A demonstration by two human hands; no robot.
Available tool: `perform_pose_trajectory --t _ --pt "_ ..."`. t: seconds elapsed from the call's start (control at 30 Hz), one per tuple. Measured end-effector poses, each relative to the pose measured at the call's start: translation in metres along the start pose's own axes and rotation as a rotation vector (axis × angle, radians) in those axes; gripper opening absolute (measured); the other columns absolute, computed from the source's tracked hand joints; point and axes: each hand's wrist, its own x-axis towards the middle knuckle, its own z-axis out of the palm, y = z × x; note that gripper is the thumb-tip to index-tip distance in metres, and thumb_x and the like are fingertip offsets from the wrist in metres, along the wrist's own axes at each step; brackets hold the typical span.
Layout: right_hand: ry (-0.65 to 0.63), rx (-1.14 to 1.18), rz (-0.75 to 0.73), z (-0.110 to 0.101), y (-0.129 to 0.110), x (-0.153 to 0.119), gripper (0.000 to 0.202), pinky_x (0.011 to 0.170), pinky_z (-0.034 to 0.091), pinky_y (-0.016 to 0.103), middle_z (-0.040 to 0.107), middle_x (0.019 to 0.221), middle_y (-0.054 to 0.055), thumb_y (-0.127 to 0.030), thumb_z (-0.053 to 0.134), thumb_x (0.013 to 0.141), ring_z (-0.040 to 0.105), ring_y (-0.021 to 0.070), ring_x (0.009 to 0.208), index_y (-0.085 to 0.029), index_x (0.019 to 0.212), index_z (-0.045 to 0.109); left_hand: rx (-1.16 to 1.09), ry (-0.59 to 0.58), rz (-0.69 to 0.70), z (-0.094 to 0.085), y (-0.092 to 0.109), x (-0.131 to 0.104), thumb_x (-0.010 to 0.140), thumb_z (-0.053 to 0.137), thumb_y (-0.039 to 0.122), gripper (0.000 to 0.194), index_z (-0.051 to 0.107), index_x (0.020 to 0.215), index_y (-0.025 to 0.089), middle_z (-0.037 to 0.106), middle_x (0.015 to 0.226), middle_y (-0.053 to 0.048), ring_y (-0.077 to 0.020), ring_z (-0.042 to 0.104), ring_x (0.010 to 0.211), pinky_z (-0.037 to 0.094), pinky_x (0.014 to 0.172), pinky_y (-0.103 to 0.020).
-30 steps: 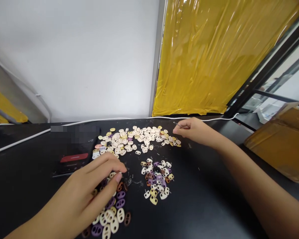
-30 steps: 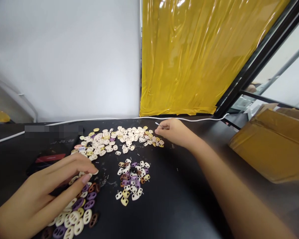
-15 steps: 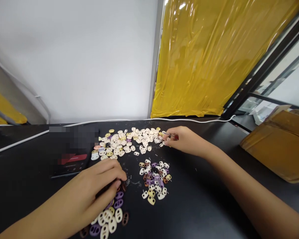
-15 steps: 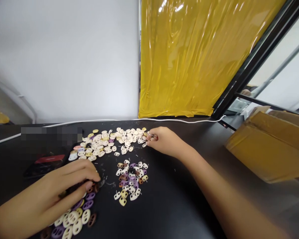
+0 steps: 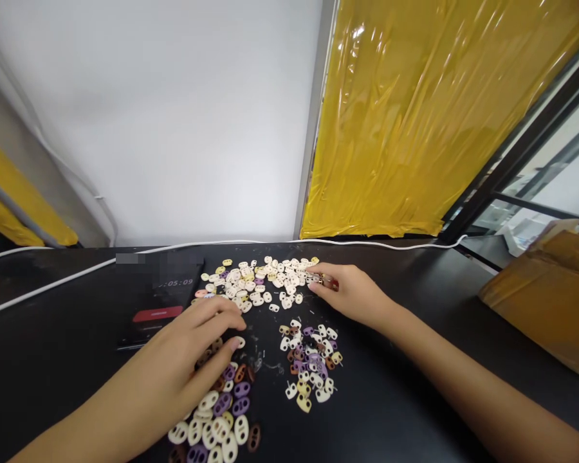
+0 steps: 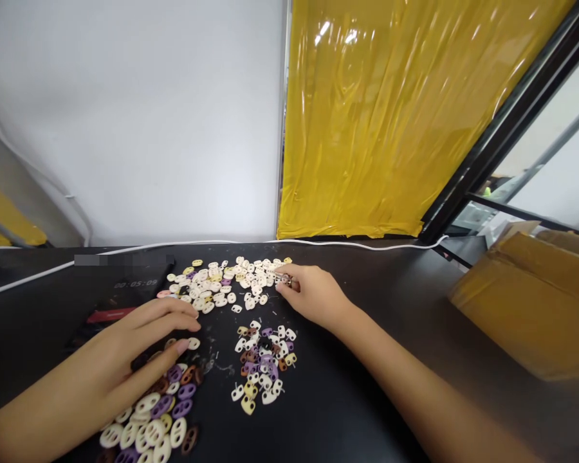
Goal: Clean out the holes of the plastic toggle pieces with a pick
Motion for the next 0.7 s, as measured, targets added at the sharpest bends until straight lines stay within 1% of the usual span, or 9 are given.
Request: perform_pose_trajectory --t 0.07,0.13,0.2,0.33,0.43,0.5,0.57,0.63,0.7 --pt "0.004 -0.03 -0.004 0.004 0.001 0.001 0.026 0.061 0.039 0.027 0.068 0.071 -0.001 -0.028 0.061 0.086 0.059 0.0168 0.065 -0.028 0.109 0.073 0.025 0.033 -0.015 0.0 -0.004 0.0 0.099 0.047 0.029 0.018 0.064 0.104 0.026 0.065 0.113 -0.006 -0.0255 0.061 0.106 0.044 0.103 -0.045" --pt "0.027 -0.057 0.006 0.004 0.004 0.001 0.021 0.059 0.037 0.026 0.068 0.07 0.0 -0.026 0.06 0.086 0.058 0.0168 0.064 -0.026 0.101 0.074 0.056 0.041 -0.017 -0.001 -0.008 -0.001 0.098 0.042 0.022 0.024 0.065 0.102 0.025 0.066 0.111 -0.007 -0.0257 0.061 0.106 0.047 0.098 -0.043" --pt "0.063 -0.081 0.022 0.002 0.006 0.001 0.019 0.057 0.036 0.026 0.066 0.067 0.0 -0.025 0.058 0.086 0.056 0.0163 0.06 -0.025 0.098 0.073 0.1 0.046 -0.024 -0.004 -0.012 -0.001 0.097 0.038 0.017 0.029 0.067 0.099 0.025 0.067 0.109 -0.007 -0.0261 0.062 0.104 0.05 0.09 -0.041" --pt "0.115 -0.11 0.0 0.004 0.003 0.004 0.021 0.058 0.036 0.026 0.065 0.068 0.0 -0.027 0.054 0.089 0.056 0.0165 0.061 -0.025 0.101 0.071 0.183 0.003 -0.091 -0.011 -0.022 0.0 0.093 0.046 0.02 0.025 0.069 0.098 0.026 0.069 0.108 -0.006 -0.0264 0.067 0.097 0.053 0.081 -0.038" --pt "0.108 -0.127 -0.066 0.011 -0.004 0.01 0.026 0.064 0.038 0.026 0.069 0.078 0.001 -0.027 0.053 0.091 0.06 0.0168 0.071 -0.026 0.11 0.071 0.227 -0.074 -0.121 -0.014 -0.025 0.002 0.09 0.047 0.017 0.025 0.068 0.096 0.026 0.07 0.106 -0.004 -0.0246 0.069 0.088 0.053 0.072 -0.036" --pt "0.088 -0.145 -0.104 0.015 -0.007 0.013 0.025 0.065 0.038 0.025 0.07 0.084 0.002 -0.026 0.053 0.092 0.061 0.0167 0.074 -0.027 0.108 0.072 0.252 -0.085 -0.125 -0.014 -0.024 0.003 0.089 0.046 0.014 0.025 0.068 0.094 0.025 0.07 0.103 -0.005 -0.0232 0.069 0.083 0.052 0.068 -0.034" --pt "0.077 -0.168 -0.116 0.016 -0.007 0.016 0.021 0.062 0.036 0.025 0.07 0.083 0.002 -0.027 0.053 0.092 0.06 0.0166 0.072 -0.025 0.101 0.073 0.26 -0.063 -0.108 -0.013 -0.023 0.005 0.089 0.047 0.014 0.024 0.068 0.092 0.025 0.071 0.102 -0.005 -0.0232 0.069 0.084 0.052 0.07 -0.034" --pt "0.084 -0.188 -0.102 0.014 -0.004 0.016 0.02 0.058 0.032 0.026 0.068 0.076 0.002 -0.028 0.053 0.092 0.057 0.0163 0.067 -0.024 0.092 0.072 0.251 -0.043 -0.083 -0.013 -0.022 0.007 0.09 0.049 0.016 0.021 0.068 0.09 0.024 0.071 0.1 -0.005 -0.0241 0.069 0.09 0.052 0.075 -0.035" --pt "0.097 -0.2 -0.073 0.011 -0.001 0.016 0.022 0.056 0.029 0.026 0.065 0.07 0.001 -0.031 0.052 0.092 0.054 0.016 0.062 -0.022 0.085 0.07 0.235 -0.052 -0.068 -0.012 -0.02 0.009 0.092 0.049 0.016 0.021 0.068 0.089 0.024 0.071 0.096 -0.003 -0.0237 0.069 0.09 0.052 0.076 -0.035"
